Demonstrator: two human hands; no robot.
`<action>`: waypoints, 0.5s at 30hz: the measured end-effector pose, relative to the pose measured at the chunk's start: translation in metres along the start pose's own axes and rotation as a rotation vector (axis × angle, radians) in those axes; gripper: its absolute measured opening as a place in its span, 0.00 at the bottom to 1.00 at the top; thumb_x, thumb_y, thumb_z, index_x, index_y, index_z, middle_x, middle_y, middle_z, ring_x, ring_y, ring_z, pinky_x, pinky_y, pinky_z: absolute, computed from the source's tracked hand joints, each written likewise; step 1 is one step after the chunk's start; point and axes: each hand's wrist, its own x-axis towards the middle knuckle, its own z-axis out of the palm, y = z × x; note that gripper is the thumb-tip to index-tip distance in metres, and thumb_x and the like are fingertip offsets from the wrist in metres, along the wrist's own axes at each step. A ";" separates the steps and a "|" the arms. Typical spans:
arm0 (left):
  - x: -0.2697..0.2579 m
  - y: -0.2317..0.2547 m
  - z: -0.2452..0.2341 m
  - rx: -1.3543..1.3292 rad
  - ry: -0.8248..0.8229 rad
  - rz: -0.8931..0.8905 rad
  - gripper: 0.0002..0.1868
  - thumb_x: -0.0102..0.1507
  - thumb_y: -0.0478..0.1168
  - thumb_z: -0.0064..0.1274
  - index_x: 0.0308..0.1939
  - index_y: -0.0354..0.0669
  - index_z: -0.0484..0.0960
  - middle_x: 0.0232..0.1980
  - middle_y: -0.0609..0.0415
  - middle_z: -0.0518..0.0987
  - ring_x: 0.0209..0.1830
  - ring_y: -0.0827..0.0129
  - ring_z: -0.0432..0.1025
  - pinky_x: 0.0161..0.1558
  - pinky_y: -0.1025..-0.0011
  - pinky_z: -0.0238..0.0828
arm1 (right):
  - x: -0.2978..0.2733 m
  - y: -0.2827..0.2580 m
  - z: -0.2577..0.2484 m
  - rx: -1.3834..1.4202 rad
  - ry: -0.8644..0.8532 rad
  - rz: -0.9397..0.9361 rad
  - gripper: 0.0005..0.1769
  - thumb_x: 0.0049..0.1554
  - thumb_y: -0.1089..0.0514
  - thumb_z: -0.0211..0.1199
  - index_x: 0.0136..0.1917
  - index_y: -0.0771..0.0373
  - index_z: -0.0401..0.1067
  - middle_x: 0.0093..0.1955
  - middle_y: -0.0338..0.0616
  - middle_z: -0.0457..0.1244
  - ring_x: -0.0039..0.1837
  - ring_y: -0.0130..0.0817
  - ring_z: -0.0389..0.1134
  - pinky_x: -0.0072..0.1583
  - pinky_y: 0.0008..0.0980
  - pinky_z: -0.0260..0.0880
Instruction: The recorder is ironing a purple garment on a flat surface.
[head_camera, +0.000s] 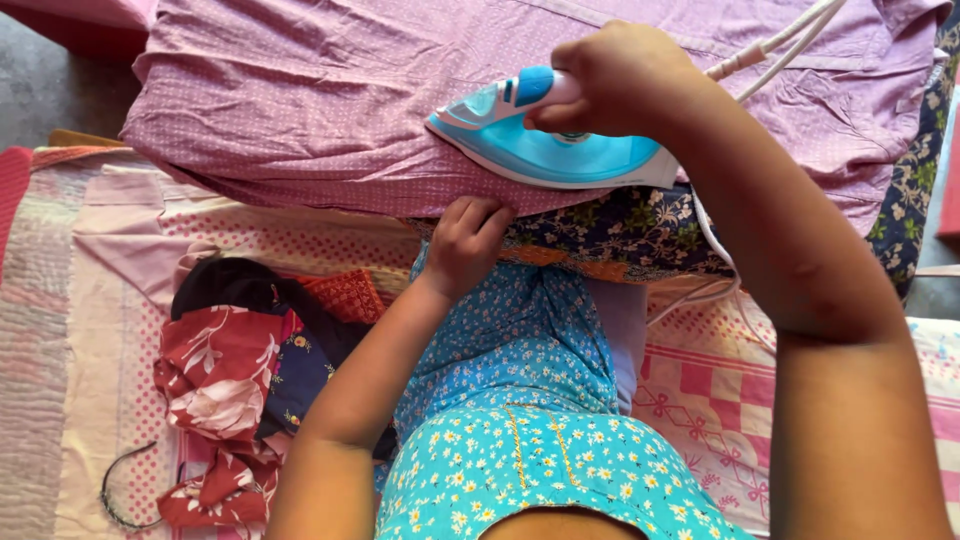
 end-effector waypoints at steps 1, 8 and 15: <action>0.001 0.004 0.000 0.004 0.002 -0.006 0.13 0.59 0.30 0.57 0.48 0.37 0.83 0.47 0.48 0.78 0.49 0.53 0.74 0.52 0.58 0.74 | 0.003 -0.003 0.002 -0.001 -0.002 -0.007 0.35 0.49 0.25 0.68 0.43 0.61 0.78 0.36 0.58 0.67 0.42 0.61 0.70 0.46 0.53 0.70; -0.008 0.020 0.004 -0.097 0.219 -0.365 0.07 0.62 0.34 0.61 0.43 0.39 0.82 0.45 0.48 0.78 0.46 0.52 0.74 0.50 0.59 0.72 | 0.009 -0.012 0.003 -0.013 0.027 -0.066 0.36 0.50 0.24 0.68 0.44 0.61 0.77 0.36 0.59 0.67 0.41 0.61 0.70 0.46 0.54 0.70; -0.067 -0.022 0.056 -0.992 0.627 -1.126 0.18 0.67 0.40 0.62 0.54 0.41 0.71 0.51 0.54 0.76 0.51 0.68 0.72 0.56 0.64 0.72 | -0.008 -0.016 -0.010 -0.030 -0.100 -0.029 0.35 0.49 0.23 0.67 0.45 0.58 0.76 0.35 0.58 0.67 0.41 0.61 0.70 0.46 0.55 0.69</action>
